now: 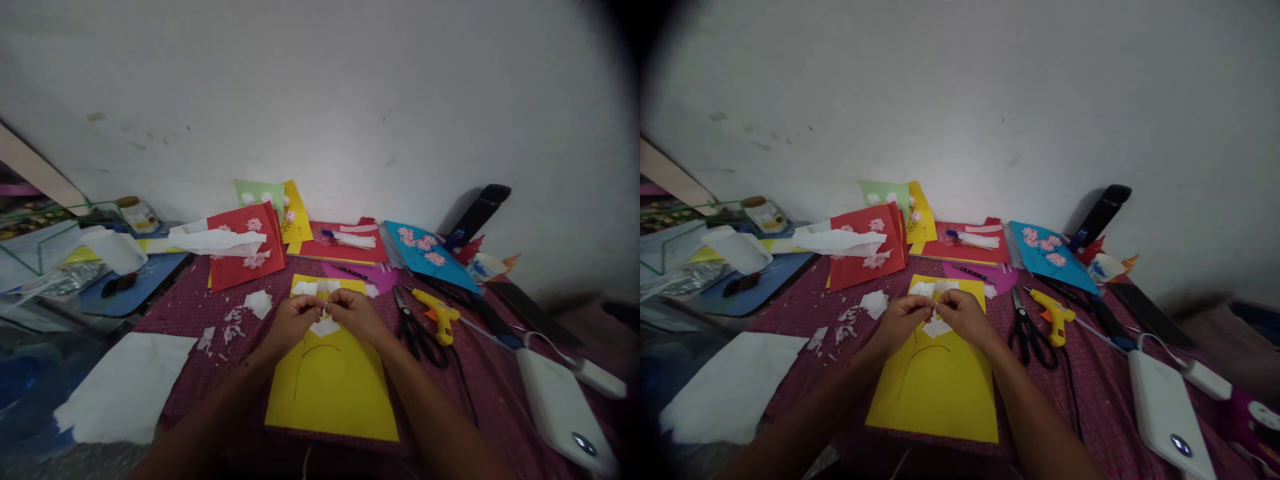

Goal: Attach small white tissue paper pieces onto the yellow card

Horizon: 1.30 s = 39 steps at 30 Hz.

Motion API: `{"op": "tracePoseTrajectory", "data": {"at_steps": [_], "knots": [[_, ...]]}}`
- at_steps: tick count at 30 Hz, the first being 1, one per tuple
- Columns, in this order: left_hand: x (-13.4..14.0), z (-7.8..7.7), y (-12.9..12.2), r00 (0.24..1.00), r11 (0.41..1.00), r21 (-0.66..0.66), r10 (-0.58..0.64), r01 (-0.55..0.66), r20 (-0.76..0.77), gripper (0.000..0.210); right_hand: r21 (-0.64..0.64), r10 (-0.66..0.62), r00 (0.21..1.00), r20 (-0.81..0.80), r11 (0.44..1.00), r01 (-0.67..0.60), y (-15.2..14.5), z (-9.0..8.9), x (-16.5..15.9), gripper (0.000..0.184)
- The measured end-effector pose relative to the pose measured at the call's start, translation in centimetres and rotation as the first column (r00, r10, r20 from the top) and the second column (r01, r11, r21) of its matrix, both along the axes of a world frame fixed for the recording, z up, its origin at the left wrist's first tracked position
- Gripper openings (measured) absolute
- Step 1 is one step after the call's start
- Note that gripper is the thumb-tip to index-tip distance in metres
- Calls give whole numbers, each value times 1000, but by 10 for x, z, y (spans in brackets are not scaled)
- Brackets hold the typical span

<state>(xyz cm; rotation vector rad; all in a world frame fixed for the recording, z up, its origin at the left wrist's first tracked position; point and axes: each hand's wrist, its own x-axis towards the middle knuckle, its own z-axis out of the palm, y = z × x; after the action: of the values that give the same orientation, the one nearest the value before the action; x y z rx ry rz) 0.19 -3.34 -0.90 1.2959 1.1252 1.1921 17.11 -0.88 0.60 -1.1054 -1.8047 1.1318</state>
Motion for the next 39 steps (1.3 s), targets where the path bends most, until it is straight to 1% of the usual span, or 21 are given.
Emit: {"op": "tracePoseTrajectory", "data": {"at_steps": [4, 8, 14, 20, 24, 29, 32, 35, 39], "knots": [[0, 1, 0, 1000, 1000, -15, -10, 10, 16, 16, -20, 8, 1000, -11, 1000, -8, 0, 0, 0, 15], [0, 0, 1, 998, 999, -39, -12, 14, 64, 14, -21, 37, 999, -28, 999, -38, -1, 1, 1, 17], [0, -1, 1, 994, 999, -34, -20, 23, 105, 12, -32, 63, 998, -30, 997, -64, -1, 1, 1, 18], [-1, -2, 2, 997, 999, -38, -23, 26, 76, 13, 14, 22, 1000, 19, 1000, -23, -2, 2, -1, 17], [-2, -2, 2, 998, 999, -29, -28, 29, 50, 12, 44, 16, 999, 29, 999, -17, -3, 1, -1, 15], [-2, -2, 2, 999, 1000, -11, -24, 24, 23, 12, 73, 14, 999, 42, 997, -17, -3, 0, -2, 16], [-2, -1, 2, 1000, 1000, -4, -19, 19, 19, 11, 38, 15, 1000, 22, 999, -16, -3, 0, -3, 17], [-1, 2, 1, 1000, 1000, -9, -25, 25, 19, 11, -18, 51, 998, -21, 999, -51, -3, 1, -2, 18], [-1, 5, 0, 999, 999, -28, -30, 31, 34, 12, -41, 56, 998, -33, 997, -58, -2, 1, -2, 17]]}}
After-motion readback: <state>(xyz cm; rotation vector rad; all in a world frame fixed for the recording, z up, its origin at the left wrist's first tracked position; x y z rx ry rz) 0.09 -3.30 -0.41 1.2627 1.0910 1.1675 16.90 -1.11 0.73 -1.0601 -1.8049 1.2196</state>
